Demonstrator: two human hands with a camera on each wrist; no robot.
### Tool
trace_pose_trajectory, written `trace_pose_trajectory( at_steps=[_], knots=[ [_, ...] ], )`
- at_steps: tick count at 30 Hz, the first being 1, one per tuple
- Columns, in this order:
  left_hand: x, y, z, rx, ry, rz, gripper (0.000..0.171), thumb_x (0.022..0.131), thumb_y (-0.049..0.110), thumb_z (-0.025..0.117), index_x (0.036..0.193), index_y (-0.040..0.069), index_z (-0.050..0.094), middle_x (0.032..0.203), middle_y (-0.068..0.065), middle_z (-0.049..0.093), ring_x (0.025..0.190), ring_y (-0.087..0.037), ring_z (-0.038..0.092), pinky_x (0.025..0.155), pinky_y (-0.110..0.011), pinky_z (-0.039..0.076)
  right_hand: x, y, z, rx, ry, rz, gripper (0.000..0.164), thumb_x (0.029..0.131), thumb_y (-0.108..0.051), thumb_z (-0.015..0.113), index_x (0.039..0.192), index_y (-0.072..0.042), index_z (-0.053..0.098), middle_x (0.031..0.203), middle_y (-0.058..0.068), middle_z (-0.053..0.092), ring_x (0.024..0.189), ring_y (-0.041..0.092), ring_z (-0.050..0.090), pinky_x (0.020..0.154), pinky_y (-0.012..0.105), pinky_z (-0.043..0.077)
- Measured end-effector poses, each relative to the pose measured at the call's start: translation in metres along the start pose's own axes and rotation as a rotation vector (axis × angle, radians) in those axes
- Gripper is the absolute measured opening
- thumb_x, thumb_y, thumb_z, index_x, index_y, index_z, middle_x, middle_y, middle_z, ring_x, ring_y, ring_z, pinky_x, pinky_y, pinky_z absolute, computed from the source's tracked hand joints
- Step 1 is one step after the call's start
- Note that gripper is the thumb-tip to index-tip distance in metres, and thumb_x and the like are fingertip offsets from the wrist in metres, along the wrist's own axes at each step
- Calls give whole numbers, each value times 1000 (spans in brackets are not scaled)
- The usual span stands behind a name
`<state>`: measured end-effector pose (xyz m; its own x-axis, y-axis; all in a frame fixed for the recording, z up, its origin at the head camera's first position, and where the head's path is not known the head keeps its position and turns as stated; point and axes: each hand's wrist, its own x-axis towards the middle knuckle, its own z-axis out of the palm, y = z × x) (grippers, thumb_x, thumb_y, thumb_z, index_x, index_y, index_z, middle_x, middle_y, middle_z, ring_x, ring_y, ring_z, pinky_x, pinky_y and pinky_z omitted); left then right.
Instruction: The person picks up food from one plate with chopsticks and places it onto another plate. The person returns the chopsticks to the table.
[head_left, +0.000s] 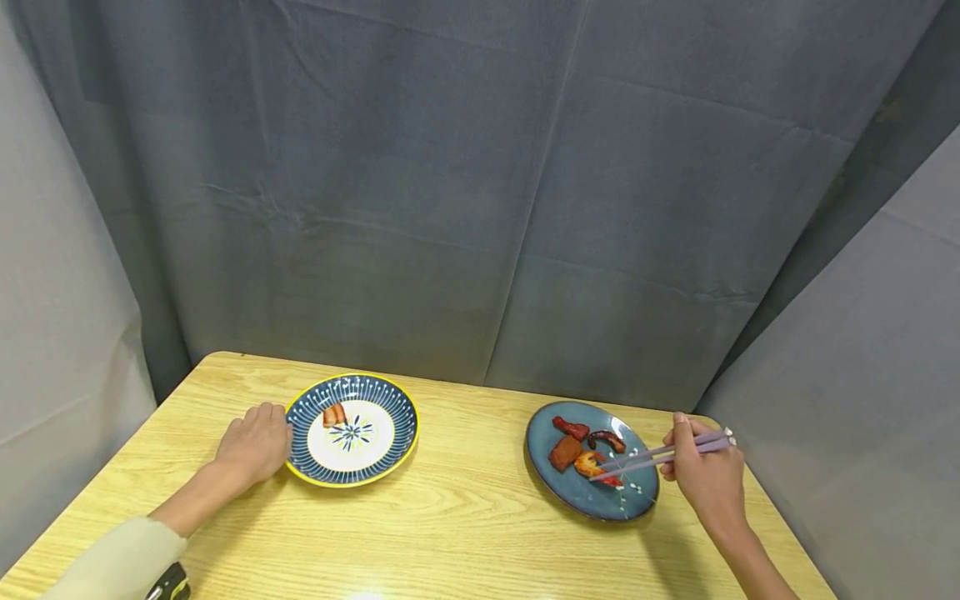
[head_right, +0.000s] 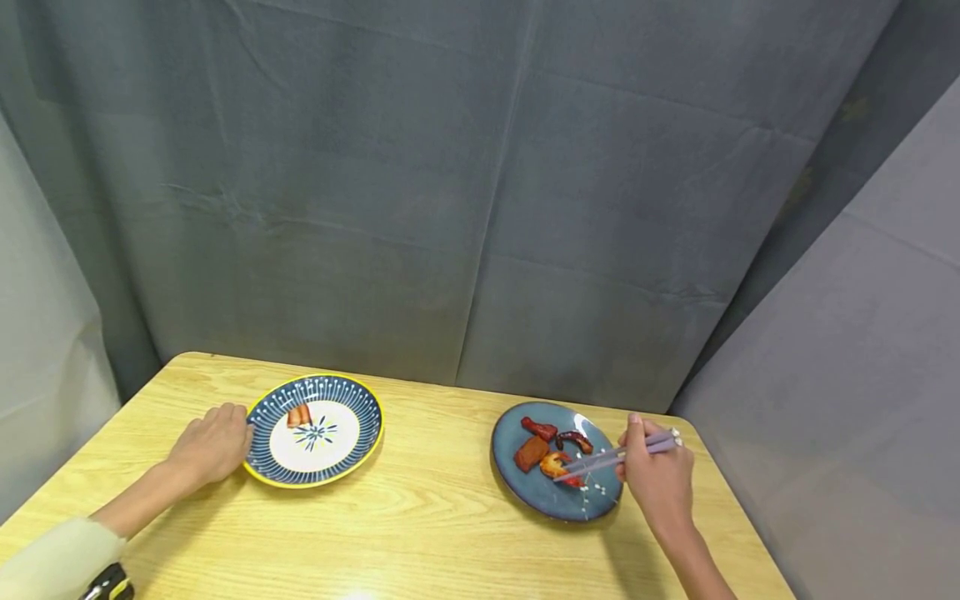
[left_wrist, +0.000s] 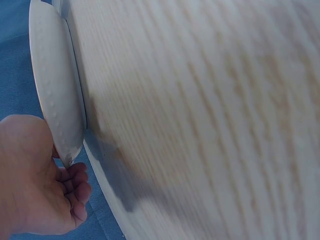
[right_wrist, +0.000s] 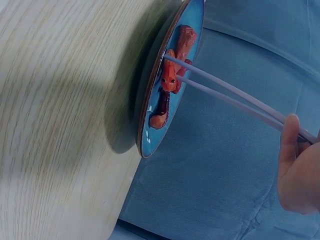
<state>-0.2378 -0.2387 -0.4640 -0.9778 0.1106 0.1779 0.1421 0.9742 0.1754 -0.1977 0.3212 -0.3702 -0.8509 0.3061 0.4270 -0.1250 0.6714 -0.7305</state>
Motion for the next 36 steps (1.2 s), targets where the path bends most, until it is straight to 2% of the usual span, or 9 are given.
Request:
trace_pose_trajectory(
  at_steps=[7, 15, 25, 36],
  knots=[
    [2, -1, 0, 2, 14, 12, 23, 99, 11, 49, 99, -11, 51, 87, -15, 47, 86, -36, 50, 72, -52, 42, 0, 2, 0, 5, -27, 38, 51, 106, -35, 46, 78, 5, 63, 59, 12, 64, 45, 15, 62, 44, 26, 50],
    [0, 0, 0, 4, 18, 8, 22, 98, 11, 49, 99, -11, 51, 87, -16, 47, 87, -37, 51, 71, -52, 42, 2, 3, 0, 15, -32, 34, 50, 106, -34, 46, 79, 5, 63, 59, 13, 64, 46, 19, 64, 44, 27, 51],
    [1, -2, -1, 4, 25, 13, 21, 98, 10, 49, 96, -10, 51, 85, -15, 46, 85, -37, 51, 70, -53, 43, 3, 0, -1, 21, -69, 39, 49, 105, -34, 47, 79, 4, 63, 57, 5, 63, 47, 18, 64, 45, 27, 51],
    [0, -1, 0, 5, 29, 20, 22, 98, 10, 49, 98, -11, 51, 86, -16, 47, 87, -38, 52, 71, -54, 43, 5, -4, -5, 6, -91, 60, 52, 105, -39, 47, 82, 4, 66, 61, 10, 64, 50, 20, 65, 47, 28, 52]
  ],
)
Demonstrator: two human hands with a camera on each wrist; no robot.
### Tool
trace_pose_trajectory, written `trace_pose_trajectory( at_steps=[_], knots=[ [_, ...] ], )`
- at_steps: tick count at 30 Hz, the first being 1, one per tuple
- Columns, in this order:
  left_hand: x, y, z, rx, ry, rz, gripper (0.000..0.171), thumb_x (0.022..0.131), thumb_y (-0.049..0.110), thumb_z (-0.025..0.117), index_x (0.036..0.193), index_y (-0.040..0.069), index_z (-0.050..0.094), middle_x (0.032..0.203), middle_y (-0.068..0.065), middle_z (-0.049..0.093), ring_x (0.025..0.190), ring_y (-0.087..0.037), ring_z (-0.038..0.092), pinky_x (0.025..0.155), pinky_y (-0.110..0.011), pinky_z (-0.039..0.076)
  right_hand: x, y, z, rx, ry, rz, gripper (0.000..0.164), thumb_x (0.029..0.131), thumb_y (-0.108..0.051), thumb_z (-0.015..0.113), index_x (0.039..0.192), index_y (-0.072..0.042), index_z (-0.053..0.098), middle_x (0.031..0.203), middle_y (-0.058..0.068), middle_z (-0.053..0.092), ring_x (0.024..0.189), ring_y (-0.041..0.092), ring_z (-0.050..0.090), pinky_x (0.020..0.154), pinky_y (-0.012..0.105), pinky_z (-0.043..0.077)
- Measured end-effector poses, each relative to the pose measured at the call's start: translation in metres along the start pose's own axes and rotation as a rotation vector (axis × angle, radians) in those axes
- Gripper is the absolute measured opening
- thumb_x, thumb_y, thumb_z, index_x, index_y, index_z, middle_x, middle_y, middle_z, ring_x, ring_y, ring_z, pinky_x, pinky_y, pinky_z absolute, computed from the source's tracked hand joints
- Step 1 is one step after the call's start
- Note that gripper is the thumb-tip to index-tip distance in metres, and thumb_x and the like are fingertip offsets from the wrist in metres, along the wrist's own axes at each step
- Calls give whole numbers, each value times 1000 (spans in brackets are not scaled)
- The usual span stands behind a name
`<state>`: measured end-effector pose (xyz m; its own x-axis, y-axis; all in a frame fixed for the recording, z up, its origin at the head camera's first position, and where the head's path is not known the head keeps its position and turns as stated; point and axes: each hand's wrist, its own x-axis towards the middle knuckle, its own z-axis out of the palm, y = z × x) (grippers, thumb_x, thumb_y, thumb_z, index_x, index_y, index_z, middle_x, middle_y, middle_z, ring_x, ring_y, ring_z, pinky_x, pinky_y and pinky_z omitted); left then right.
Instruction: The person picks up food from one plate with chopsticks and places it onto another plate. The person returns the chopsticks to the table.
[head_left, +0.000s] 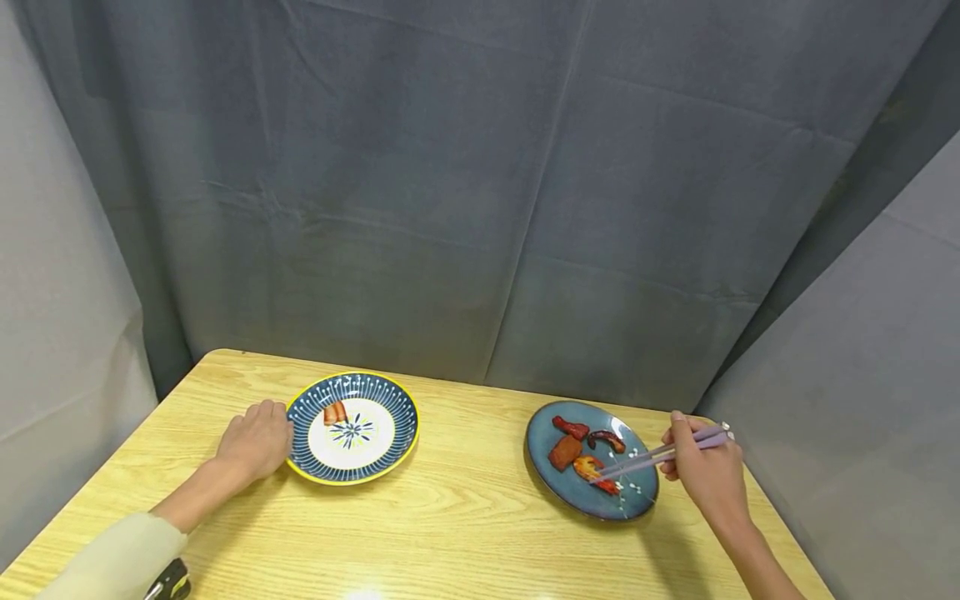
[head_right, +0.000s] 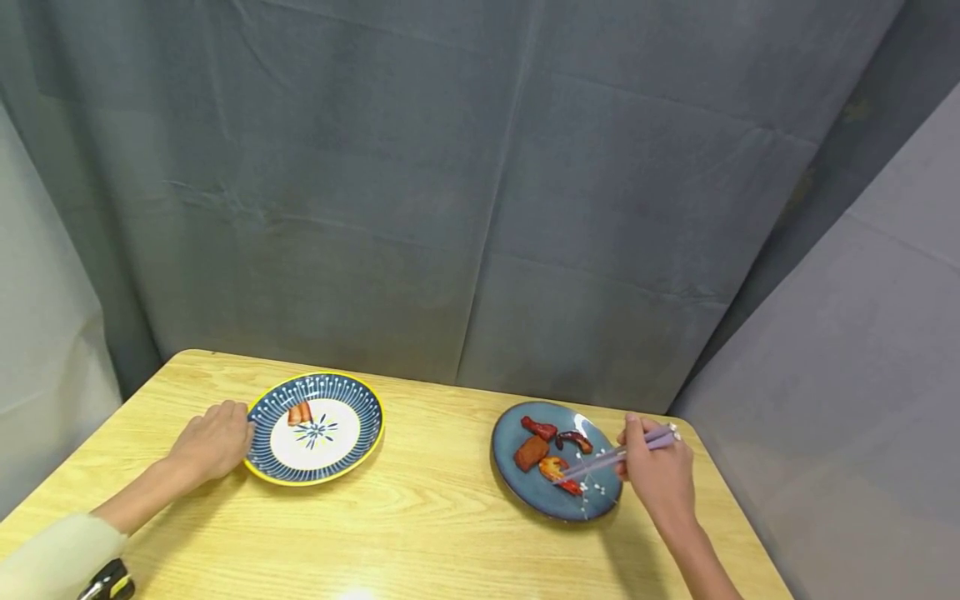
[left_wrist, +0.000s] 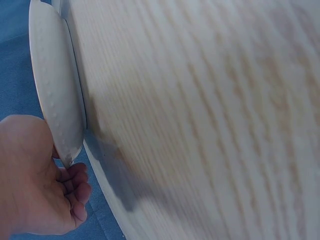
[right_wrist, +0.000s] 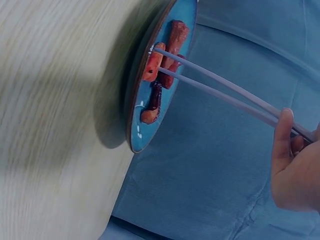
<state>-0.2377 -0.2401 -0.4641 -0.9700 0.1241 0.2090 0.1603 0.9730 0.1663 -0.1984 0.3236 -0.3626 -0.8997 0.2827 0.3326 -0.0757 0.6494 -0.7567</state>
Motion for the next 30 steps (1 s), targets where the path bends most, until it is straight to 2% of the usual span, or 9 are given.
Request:
trace_pose_trajectory(
  at_steps=[5, 13, 21, 26, 30],
  knots=[
    [0, 0, 0, 7, 6, 3, 22, 97, 10, 49, 98, -12, 52, 86, -16, 47, 86, -38, 52, 71, -54, 44, -1, -6, 0, -4, -10, -4, 53, 105, -40, 45, 83, 4, 65, 63, 12, 65, 51, 18, 65, 48, 28, 53],
    [1, 0, 0, 12, -14, -7, 23, 98, 11, 50, 99, -12, 51, 86, -16, 47, 86, -37, 51, 71, -53, 43, -3, -21, 4, 64, -32, -51, 49, 105, -37, 47, 84, 4, 64, 65, 11, 64, 53, 21, 65, 52, 31, 55],
    [1, 0, -1, 11, -24, -15, 23, 98, 11, 50, 99, -11, 51, 86, -15, 46, 84, -36, 50, 70, -52, 43, -1, -32, 16, 133, -92, -122, 47, 106, -35, 48, 87, 5, 63, 70, 20, 65, 55, 23, 66, 52, 31, 55],
    [1, 1, -1, 14, -37, -21, 23, 98, 11, 49, 100, -12, 51, 87, -15, 46, 85, -35, 50, 71, -52, 43, 0, -41, 25, 193, -146, -156, 46, 106, -32, 48, 89, 8, 62, 70, 20, 65, 56, 28, 66, 54, 32, 56],
    [1, 2, 0, 14, -33, -24, 24, 99, 11, 50, 101, -12, 51, 87, -16, 47, 86, -36, 50, 71, -52, 43, -1, -51, 31, 246, -185, -161, 44, 106, -31, 50, 89, 7, 62, 69, 19, 66, 56, 25, 66, 54, 33, 56]
  ],
)
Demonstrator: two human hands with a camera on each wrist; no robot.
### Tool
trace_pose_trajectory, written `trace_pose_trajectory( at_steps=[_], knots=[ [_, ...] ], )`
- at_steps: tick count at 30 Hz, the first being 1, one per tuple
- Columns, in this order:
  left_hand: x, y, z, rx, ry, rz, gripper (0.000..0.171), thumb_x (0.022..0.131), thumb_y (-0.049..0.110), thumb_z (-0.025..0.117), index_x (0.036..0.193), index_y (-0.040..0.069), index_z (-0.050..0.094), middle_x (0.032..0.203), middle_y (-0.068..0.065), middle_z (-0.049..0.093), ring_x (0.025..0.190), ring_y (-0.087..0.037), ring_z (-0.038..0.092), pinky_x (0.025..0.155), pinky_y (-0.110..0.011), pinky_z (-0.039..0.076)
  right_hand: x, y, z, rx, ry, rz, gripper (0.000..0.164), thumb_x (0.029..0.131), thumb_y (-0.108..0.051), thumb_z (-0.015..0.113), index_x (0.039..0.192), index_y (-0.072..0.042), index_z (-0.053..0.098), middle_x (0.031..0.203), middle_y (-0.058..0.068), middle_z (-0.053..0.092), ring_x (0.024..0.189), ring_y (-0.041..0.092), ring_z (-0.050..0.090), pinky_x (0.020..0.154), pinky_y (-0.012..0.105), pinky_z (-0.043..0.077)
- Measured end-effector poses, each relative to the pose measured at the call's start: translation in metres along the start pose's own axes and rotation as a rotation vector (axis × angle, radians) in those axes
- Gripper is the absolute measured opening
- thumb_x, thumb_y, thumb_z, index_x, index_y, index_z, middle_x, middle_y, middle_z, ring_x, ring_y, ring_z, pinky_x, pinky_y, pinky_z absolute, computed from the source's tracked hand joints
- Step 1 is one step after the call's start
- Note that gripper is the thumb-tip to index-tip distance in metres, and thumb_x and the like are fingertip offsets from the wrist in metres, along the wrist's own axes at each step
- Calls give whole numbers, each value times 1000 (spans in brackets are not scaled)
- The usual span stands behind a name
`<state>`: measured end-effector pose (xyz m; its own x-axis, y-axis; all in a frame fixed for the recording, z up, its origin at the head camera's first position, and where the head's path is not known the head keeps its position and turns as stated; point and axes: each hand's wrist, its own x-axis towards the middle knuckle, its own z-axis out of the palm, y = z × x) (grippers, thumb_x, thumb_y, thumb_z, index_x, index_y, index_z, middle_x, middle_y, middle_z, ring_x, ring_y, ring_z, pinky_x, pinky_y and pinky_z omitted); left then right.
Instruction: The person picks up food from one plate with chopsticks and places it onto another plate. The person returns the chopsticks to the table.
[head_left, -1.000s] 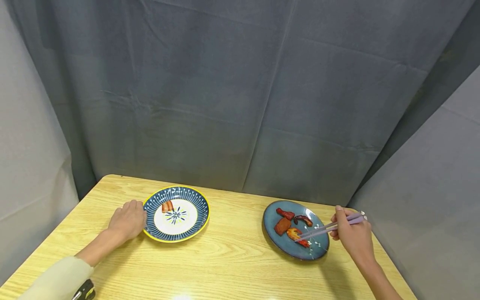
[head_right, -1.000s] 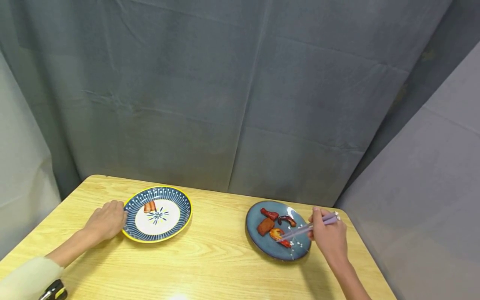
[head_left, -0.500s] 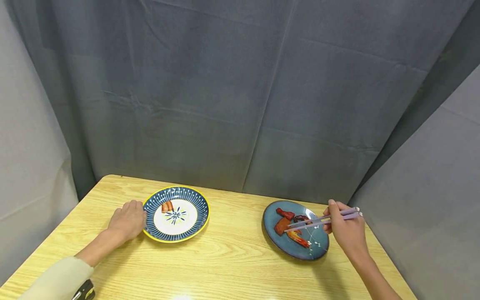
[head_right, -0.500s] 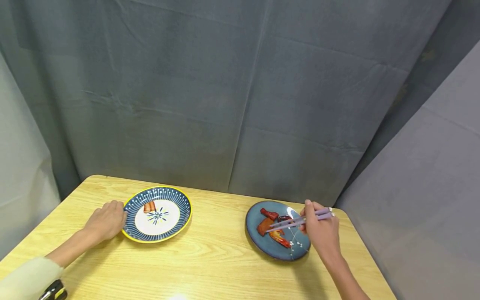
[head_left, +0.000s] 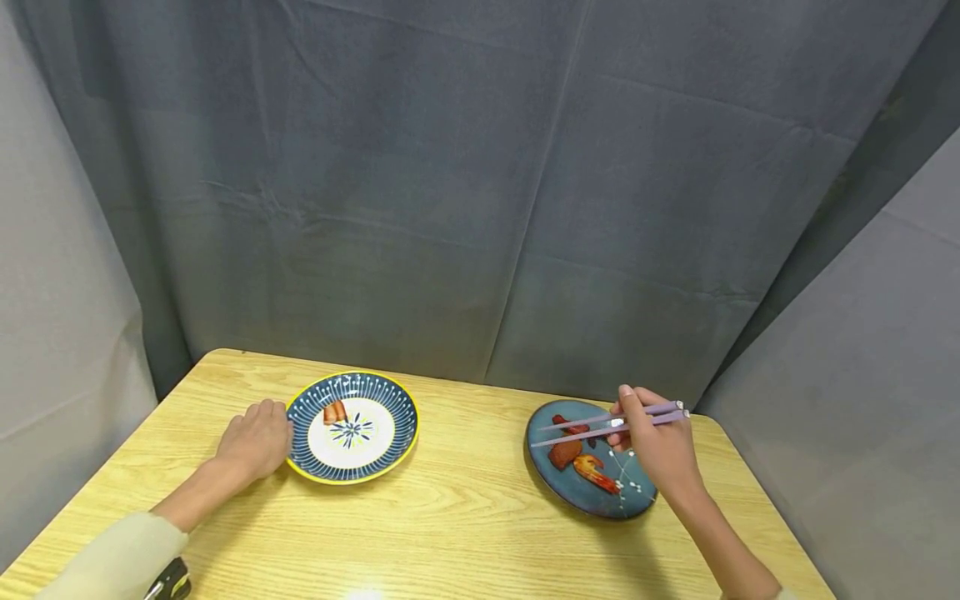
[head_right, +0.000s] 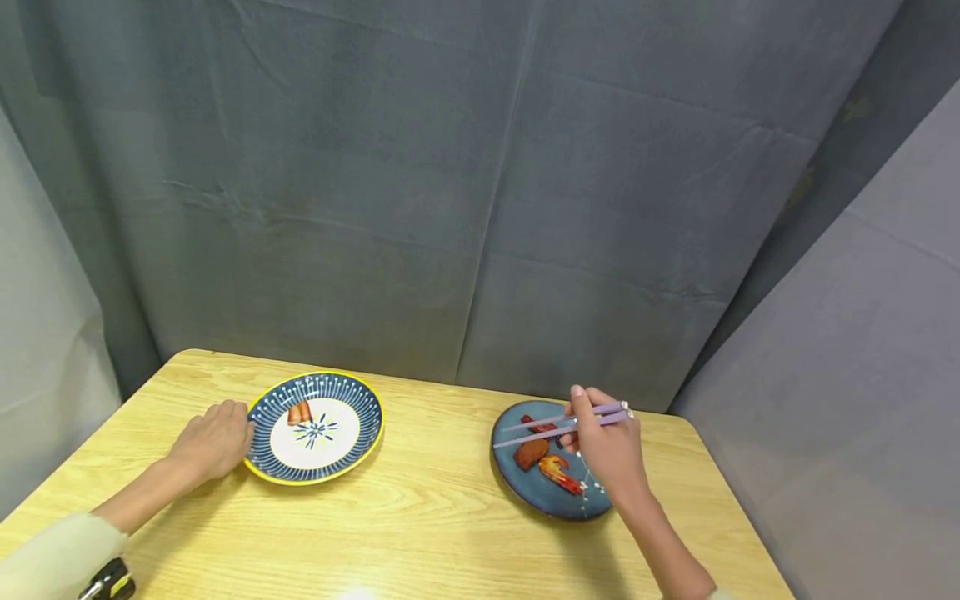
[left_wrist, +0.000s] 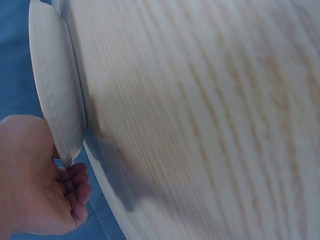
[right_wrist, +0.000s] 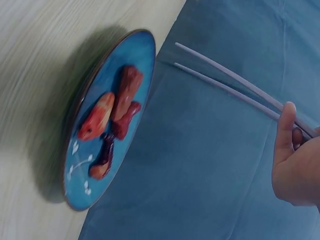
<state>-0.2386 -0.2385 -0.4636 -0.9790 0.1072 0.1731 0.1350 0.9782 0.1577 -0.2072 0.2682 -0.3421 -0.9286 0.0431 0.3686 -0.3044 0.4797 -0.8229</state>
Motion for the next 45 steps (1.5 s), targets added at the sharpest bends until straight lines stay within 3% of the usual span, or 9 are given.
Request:
trace_pose_trajectory(
  at_steps=[6, 17, 24, 31, 45],
  knots=[
    [1, 1, -1, -9, 4, 4, 24, 99, 11, 50, 102, -13, 51, 88, -16, 48, 88, -37, 51, 72, -52, 43, 3, -11, 12, 47, -33, -4, 40, 105, -28, 51, 91, 7, 63, 70, 19, 66, 56, 22, 66, 55, 34, 56],
    [-1, -1, 0, -16, 18, 14, 24, 98, 10, 49, 101, -13, 52, 89, -18, 49, 88, -38, 52, 72, -54, 44, 9, -26, 39, 68, -91, -28, 39, 105, -33, 52, 90, 1, 64, 73, 21, 67, 62, 31, 69, 57, 38, 57],
    [-1, -1, 0, -13, 33, 25, 22, 98, 10, 50, 98, -12, 52, 86, -16, 48, 84, -36, 52, 69, -53, 44, 11, -42, 56, 151, -116, -55, 36, 105, -25, 53, 87, 4, 65, 73, 17, 65, 59, 21, 68, 56, 35, 57],
    [-1, -1, 0, -11, 25, 22, 23, 98, 11, 51, 100, -12, 51, 87, -16, 48, 85, -36, 51, 70, -52, 43, 18, -40, 73, 178, -145, -111, 36, 104, -27, 56, 85, 2, 65, 77, 16, 64, 62, 36, 68, 56, 36, 57],
    [-2, 1, -2, -14, 28, 14, 22, 97, 9, 47, 100, -13, 51, 87, -16, 47, 85, -36, 50, 69, -52, 43, 28, -56, 104, 244, -223, -98, 35, 104, -26, 56, 90, 4, 67, 81, 13, 64, 59, 23, 67, 56, 35, 56]
  ],
)
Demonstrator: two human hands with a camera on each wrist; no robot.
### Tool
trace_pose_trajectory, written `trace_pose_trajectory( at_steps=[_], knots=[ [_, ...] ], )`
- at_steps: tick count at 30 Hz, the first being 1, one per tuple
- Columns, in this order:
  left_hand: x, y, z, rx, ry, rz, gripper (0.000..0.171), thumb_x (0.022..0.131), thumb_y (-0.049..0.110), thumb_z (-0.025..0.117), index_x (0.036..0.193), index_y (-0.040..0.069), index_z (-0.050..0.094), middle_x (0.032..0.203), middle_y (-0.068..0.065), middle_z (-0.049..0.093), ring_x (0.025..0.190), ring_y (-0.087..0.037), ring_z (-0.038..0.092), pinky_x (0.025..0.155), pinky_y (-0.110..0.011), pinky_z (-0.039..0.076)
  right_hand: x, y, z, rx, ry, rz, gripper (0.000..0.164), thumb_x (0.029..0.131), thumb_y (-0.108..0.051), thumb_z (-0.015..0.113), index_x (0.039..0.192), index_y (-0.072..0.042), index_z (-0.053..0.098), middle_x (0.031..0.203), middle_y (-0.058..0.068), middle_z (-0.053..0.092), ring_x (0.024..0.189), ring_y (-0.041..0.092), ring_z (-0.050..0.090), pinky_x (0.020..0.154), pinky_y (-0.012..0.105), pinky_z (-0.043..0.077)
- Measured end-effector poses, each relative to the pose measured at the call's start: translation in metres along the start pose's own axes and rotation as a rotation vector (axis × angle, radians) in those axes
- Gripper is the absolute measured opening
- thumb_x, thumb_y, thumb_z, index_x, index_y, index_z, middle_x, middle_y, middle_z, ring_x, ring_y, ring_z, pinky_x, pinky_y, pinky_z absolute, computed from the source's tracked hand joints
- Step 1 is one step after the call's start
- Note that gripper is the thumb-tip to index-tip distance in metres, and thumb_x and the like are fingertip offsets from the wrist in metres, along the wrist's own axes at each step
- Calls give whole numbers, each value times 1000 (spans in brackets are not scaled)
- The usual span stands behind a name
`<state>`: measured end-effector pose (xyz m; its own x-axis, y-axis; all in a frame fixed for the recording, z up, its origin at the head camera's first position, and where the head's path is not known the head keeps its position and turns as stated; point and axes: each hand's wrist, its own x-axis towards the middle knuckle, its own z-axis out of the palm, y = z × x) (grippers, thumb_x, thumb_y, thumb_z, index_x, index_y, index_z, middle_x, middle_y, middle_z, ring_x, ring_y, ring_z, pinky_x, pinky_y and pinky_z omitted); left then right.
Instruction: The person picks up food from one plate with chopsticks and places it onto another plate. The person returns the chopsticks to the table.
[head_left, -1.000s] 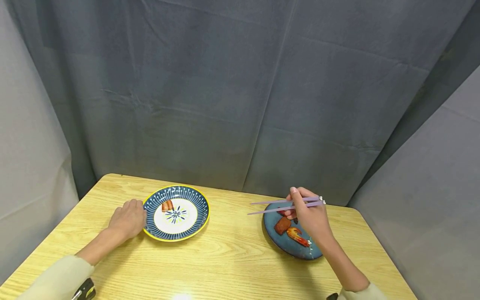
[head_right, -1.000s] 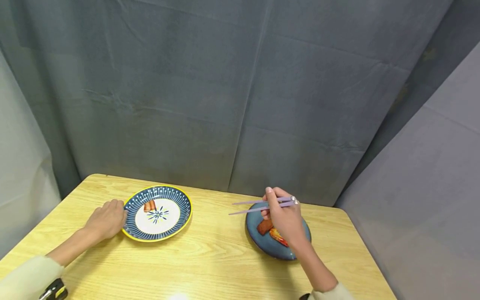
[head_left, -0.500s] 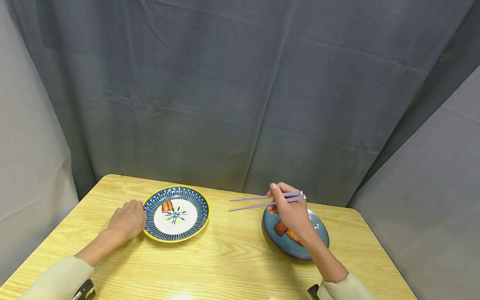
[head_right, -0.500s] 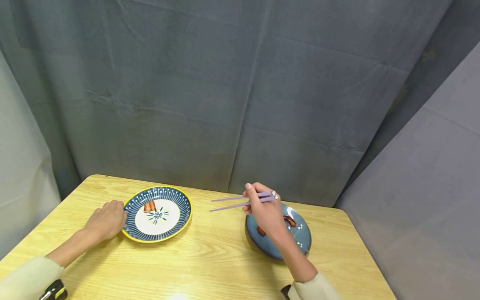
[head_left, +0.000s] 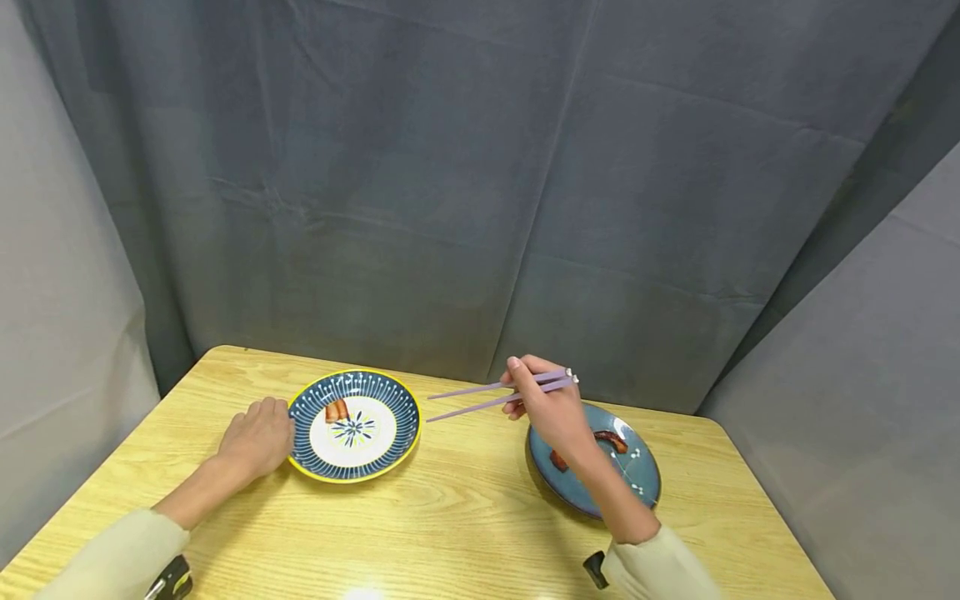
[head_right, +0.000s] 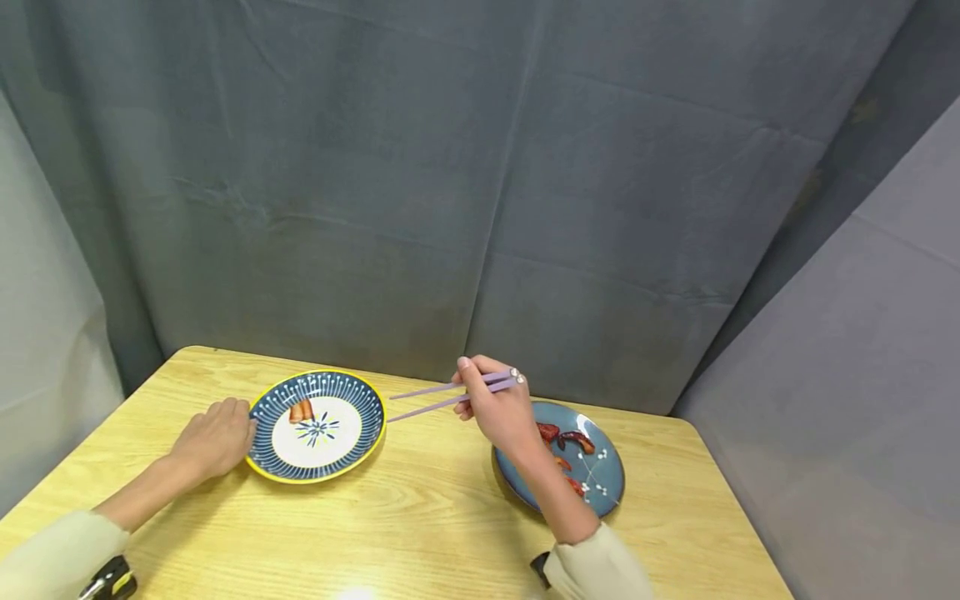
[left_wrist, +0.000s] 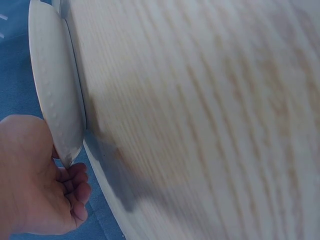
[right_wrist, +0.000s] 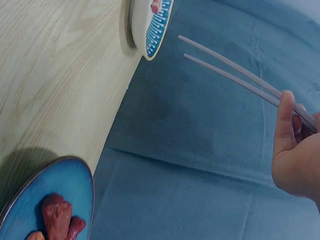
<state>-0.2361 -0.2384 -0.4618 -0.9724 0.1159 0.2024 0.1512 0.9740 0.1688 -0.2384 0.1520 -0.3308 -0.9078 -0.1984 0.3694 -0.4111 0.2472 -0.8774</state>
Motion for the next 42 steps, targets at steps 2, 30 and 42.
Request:
trace_pose_trajectory(
  at_steps=[2, 30, 42],
  knots=[
    [0, 0, 0, -2, 2, 3, 22, 97, 9, 47, 100, -13, 51, 87, -17, 47, 85, -36, 50, 70, -52, 43, 2, 0, 5, 7, -16, -11, 35, 104, -27, 56, 89, 3, 68, 81, 13, 64, 59, 22, 66, 56, 35, 56],
    [2, 0, 0, -10, -6, 1, 22, 98, 10, 47, 99, -12, 50, 87, -16, 47, 87, -37, 50, 70, -52, 42, 28, 0, 62, -18, -112, -38, 26, 102, -18, 60, 87, 2, 69, 71, 15, 65, 57, 29, 66, 53, 34, 56],
    [1, 0, 0, -6, -4, 5, 22, 98, 9, 47, 99, -13, 50, 88, -17, 47, 88, -38, 51, 71, -53, 43, 28, -34, 74, -57, -183, -66, 25, 101, -10, 57, 90, 10, 67, 74, 20, 66, 64, 42, 66, 59, 50, 56]
  ],
)
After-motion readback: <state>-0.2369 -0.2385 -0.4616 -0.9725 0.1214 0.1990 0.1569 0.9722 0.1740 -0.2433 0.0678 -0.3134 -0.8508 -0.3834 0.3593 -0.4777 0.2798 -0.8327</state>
